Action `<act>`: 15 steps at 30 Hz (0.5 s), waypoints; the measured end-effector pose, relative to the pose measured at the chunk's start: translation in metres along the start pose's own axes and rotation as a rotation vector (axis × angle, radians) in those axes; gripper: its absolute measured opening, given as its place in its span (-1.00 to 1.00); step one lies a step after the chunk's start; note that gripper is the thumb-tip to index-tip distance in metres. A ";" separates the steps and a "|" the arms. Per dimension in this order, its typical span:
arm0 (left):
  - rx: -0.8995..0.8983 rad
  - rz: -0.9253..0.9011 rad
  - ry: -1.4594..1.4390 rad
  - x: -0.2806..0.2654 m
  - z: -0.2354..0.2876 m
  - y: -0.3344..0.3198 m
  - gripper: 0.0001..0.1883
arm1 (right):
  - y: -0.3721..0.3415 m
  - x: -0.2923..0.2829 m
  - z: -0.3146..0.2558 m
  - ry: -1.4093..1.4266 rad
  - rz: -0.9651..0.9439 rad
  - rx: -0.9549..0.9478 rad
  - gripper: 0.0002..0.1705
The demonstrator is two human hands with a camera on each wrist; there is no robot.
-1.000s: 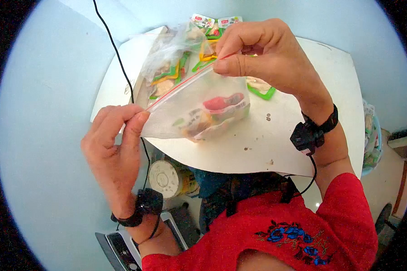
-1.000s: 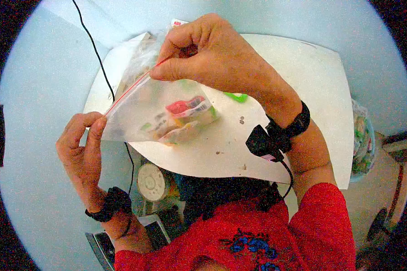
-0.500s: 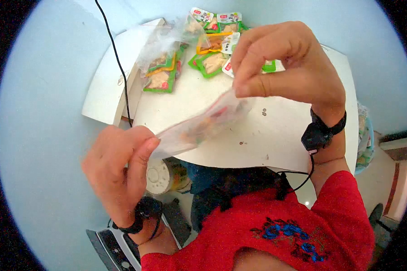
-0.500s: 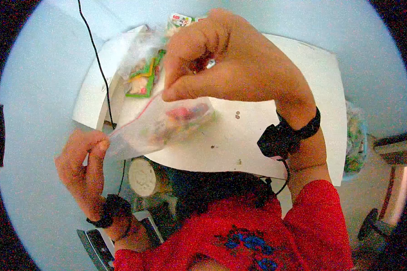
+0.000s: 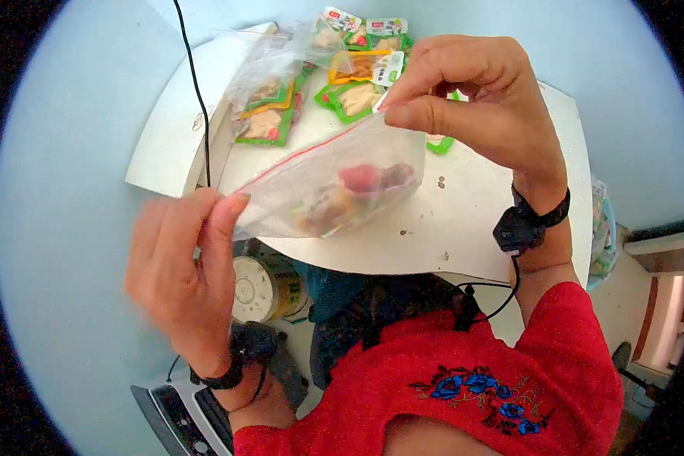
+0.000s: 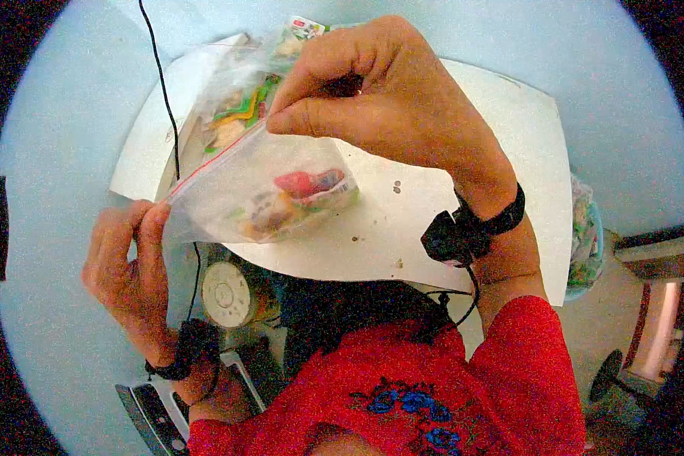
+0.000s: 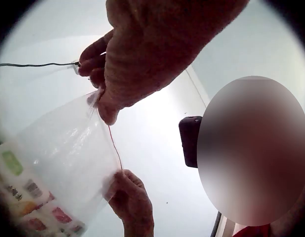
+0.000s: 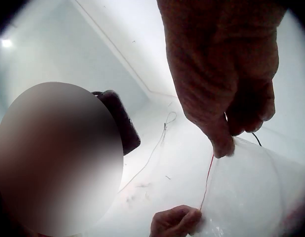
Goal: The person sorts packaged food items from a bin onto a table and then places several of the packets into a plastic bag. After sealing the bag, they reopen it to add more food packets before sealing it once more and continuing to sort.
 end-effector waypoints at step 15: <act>0.066 -0.020 -0.153 0.027 0.034 0.010 -0.77 | -0.004 0.005 -0.002 0.015 -0.009 0.018 -0.94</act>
Point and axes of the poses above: each hand's wrist, its own y-axis towards the middle knuckle, its own x-axis out of the palm, z = x × y, the point moved 7 cm from there along y, towards the middle knuckle, and after that the axes turned 8 degrees about x, right-handed, at the moved point
